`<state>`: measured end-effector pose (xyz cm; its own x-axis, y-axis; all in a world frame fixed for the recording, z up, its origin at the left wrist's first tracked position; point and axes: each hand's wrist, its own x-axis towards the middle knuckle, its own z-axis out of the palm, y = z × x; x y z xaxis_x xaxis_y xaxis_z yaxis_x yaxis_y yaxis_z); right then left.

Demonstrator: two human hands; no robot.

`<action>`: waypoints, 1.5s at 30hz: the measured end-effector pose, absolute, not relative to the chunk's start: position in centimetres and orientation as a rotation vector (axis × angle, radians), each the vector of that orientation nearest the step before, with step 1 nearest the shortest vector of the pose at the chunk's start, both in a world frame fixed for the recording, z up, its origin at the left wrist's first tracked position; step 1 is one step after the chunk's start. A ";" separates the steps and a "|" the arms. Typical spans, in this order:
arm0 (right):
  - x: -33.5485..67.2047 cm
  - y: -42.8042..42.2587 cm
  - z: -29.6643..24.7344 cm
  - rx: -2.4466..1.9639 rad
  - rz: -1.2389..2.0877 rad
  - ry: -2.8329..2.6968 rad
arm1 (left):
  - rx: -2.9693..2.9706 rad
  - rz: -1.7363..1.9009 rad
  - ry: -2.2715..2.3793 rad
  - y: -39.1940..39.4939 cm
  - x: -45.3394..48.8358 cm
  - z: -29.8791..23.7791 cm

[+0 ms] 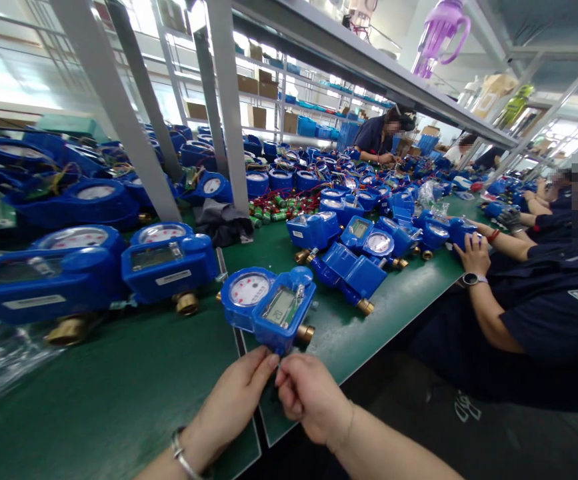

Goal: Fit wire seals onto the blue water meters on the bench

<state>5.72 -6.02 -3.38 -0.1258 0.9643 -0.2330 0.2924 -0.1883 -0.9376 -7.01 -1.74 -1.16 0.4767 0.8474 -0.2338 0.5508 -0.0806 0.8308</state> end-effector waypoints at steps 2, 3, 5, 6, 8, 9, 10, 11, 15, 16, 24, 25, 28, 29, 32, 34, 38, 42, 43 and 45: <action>5.9 -6.7 -3.1 -1.542 1.241 -1.404 | 1.762 0.351 1.133 -1.4 -7.3 -1.0; 6.0 -7.1 -3.1 -1.571 1.117 -1.452 | 1.756 0.339 1.101 -1.1 -7.5 -1.0; 6.1 -7.5 -3.3 -1.637 0.747 -1.656 | 1.733 0.334 1.049 -0.8 -7.8 -1.0; 6.2 -7.6 -3.6 -1.653 0.559 -1.769 | 1.725 0.339 1.037 -0.7 -7.9 -1.0; 6.1 -7.4 -4.4 -1.636 0.335 -1.929 | 1.720 0.346 1.033 -0.7 -8.0 -1.2; 6.0 -7.2 -4.7 -1.610 0.305 -1.967 | 1.722 0.352 1.040 -0.8 -8.0 -1.3; 5.9 -7.1 -5.0 -1.583 0.310 -1.979 | 1.725 0.360 1.051 -1.0 -8.0 -1.4; 5.8 -6.9 -5.2 -1.562 0.336 -1.973 | 1.727 0.370 1.064 -1.2 -8.0 -1.4; 5.5 -7.3 -5.2 -1.544 0.440 -1.901 | 1.750 0.401 1.116 -1.9 -8.1 -1.3; 5.7 -7.6 -5.2 -1.539 0.474 -1.891 | 1.760 0.398 1.124 -2.1 -8.2 -1.3; 8.7 -6.4 -5.1 -1.418 0.459 -1.224 | 1.812 0.349 1.164 -2.5 -8.5 -0.4; 8.8 -5.6 -4.8 -1.327 0.585 -1.219 | 1.819 0.341 1.163 -2.5 -8.6 -0.3; 8.3 -4.0 -3.7 -1.127 0.896 -1.255 | 1.843 0.331 1.164 -2.3 -9.3 0.0; 7.8 -3.8 -3.6 -1.125 0.900 -1.257 | 1.849 0.332 1.165 -2.2 -9.6 0.0; 6.1 -4.3 -3.8 -1.267 0.678 -1.211 | 1.854 0.355 1.184 -2.0 -10.7 0.0; 4.8 -4.7 -4.2 -1.354 0.547 -1.153 | 1.849 0.403 1.214 -1.7 -11.3 -0.2; 2.6 -3.5 -4.3 -1.439 0.463 -1.018 | 1.817 0.571 1.324 -0.8 -11.5 -0.7; 1.5 1.5 -3.3 -1.440 0.420 -0.987 | 1.757 0.739 1.447 0.1 -11.6 -1.4; 1.3 3.1 -3.0 -1.432 0.413 -1.004 | 1.741 0.760 1.469 0.3 -11.8 -1.7; 1.1 6.3 -2.6 -1.431 0.386 -1.031 | 1.725 0.766 1.503 0.8 -12.4 -2.3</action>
<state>1.12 6.33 -2.63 0.5415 0.7659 0.3466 0.3496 0.1697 -0.9214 -12.36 0.75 -2.26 0.1466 0.9890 -0.0187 0.5662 -0.0684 0.8214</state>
